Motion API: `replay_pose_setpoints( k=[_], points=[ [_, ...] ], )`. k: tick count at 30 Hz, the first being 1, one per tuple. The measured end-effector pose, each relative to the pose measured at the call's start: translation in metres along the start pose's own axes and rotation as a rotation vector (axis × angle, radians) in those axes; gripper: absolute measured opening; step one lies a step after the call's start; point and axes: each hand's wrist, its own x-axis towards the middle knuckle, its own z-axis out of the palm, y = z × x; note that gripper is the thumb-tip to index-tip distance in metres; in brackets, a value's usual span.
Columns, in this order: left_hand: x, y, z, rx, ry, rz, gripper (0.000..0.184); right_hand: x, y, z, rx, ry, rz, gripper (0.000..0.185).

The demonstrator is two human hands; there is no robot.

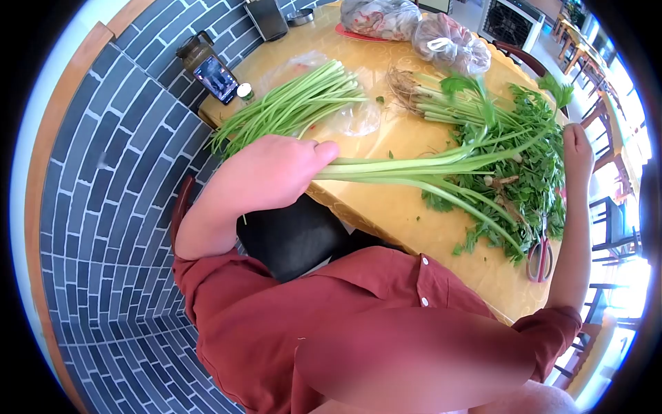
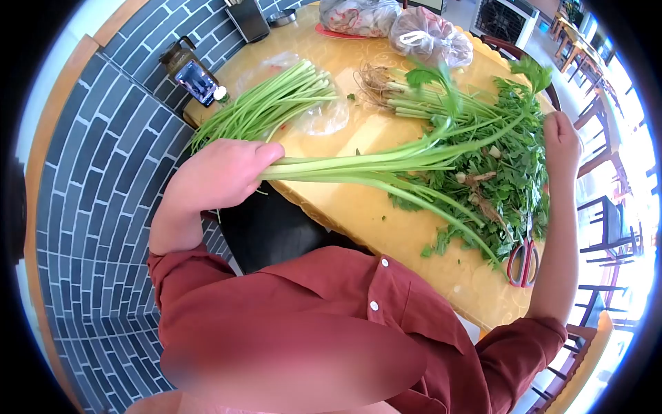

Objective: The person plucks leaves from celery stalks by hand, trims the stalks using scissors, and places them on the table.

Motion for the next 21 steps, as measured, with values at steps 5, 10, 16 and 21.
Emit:
replay_pose_setpoints(
  k=[5,10,16,21],
  points=[
    [-0.004,-0.005,-0.002,-0.045,-0.006,-0.033,0.014,0.001,0.042,-0.010,-0.233,-0.321,-0.259,0.056],
    [0.002,-0.001,-0.002,0.015,-0.013,-0.037,0.024,0.000,0.019,-0.033,-0.399,-0.074,-0.427,0.024],
    [0.001,0.001,-0.001,0.041,0.000,-0.051,0.030,-0.014,-0.034,-0.040,-0.403,0.298,-0.842,0.016],
    [-0.001,0.002,-0.003,0.033,-0.023,-0.070,0.034,-0.017,-0.049,-0.032,-0.601,0.068,-0.998,0.026]
  ],
)
